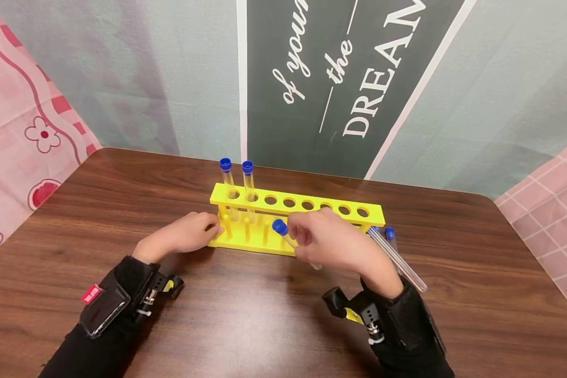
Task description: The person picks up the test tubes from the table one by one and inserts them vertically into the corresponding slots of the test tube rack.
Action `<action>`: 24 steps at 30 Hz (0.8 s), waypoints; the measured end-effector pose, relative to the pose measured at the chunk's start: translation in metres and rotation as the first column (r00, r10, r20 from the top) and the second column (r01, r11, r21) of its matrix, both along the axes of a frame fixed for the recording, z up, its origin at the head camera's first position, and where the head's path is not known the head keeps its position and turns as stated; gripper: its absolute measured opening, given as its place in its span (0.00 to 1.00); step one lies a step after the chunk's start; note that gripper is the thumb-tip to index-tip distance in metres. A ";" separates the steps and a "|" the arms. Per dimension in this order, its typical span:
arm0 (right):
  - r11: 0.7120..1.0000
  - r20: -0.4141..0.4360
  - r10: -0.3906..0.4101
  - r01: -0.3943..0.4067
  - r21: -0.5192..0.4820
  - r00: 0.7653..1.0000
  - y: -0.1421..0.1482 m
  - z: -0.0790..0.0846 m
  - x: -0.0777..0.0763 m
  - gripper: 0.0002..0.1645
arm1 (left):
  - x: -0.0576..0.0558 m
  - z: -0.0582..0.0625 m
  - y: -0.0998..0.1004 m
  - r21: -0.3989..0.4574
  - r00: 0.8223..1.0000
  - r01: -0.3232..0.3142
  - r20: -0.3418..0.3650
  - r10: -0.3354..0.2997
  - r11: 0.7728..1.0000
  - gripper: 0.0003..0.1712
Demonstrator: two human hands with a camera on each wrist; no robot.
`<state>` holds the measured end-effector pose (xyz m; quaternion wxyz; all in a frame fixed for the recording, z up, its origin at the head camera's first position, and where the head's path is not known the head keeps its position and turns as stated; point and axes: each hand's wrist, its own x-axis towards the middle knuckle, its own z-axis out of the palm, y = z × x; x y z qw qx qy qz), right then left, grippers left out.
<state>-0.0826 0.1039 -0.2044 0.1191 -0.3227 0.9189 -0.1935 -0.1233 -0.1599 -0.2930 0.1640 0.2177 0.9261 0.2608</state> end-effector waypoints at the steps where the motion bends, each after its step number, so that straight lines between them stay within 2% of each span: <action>1: 1.000 -0.008 0.007 -0.007 -0.006 1.000 0.001 0.000 0.000 0.08 | 0.000 0.000 0.000 -0.001 1.000 -0.001 0.002 0.001 1.000 0.15; 14: 1.000 -0.025 0.013 -0.013 -0.017 1.000 0.009 0.005 -0.004 0.07 | 0.000 0.000 0.000 -0.006 1.000 -0.004 -0.004 0.004 1.000 0.15; 24: 0.997 -0.014 -0.009 0.008 -0.077 1.000 0.014 0.002 -0.009 0.06 | 0.001 0.001 0.000 0.004 1.000 -0.002 0.005 0.002 1.000 0.14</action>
